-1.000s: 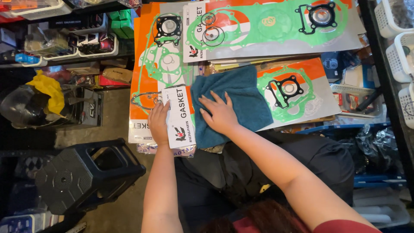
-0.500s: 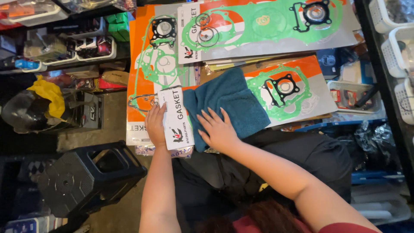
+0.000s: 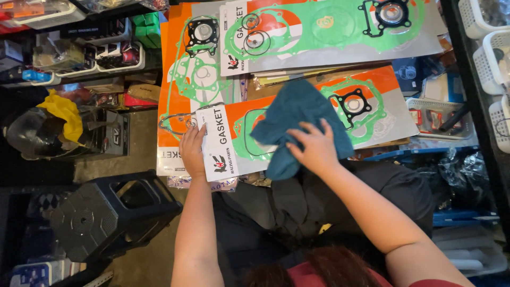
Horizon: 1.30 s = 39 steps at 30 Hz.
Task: Cleaning and organizing motorcycle engine gaskets using a blue cloth.
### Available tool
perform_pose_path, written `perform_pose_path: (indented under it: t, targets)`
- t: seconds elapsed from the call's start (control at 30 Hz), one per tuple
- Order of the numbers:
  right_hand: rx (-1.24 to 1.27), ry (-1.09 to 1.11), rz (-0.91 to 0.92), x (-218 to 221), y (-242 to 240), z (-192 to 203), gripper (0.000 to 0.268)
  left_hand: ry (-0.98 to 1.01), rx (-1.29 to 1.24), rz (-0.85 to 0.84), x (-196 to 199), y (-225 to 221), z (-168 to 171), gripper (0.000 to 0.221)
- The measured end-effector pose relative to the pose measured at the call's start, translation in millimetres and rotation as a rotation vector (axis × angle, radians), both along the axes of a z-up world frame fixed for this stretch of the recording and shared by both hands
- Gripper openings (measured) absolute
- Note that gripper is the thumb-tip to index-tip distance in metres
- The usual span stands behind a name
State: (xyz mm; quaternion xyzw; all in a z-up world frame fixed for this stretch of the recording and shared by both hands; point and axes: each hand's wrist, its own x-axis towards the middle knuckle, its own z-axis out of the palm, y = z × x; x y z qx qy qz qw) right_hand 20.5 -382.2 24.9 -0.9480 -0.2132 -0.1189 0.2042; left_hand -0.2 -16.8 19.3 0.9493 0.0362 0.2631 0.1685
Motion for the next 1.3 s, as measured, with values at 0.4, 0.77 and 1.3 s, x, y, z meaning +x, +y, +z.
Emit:
perform_pose_path:
  t: [0.4,0.77,1.3]
  targets:
    - [-0.124,0.288,-0.003,51.6,32.3,29.6,0.072,-0.027,0.026,-0.016,2.2,4.4,-7.6,0.035]
    - [0.012,0.285,-0.267,88.4,87.5,29.7,0.082,-0.009,-0.036,0.013,2.9,-0.5,-10.1,0.036]
    - [-0.127,0.459,-0.026,84.9,80.8,24.9,0.106,-0.018,-0.008,0.002,-3.4,-0.3,-5.8,0.035]
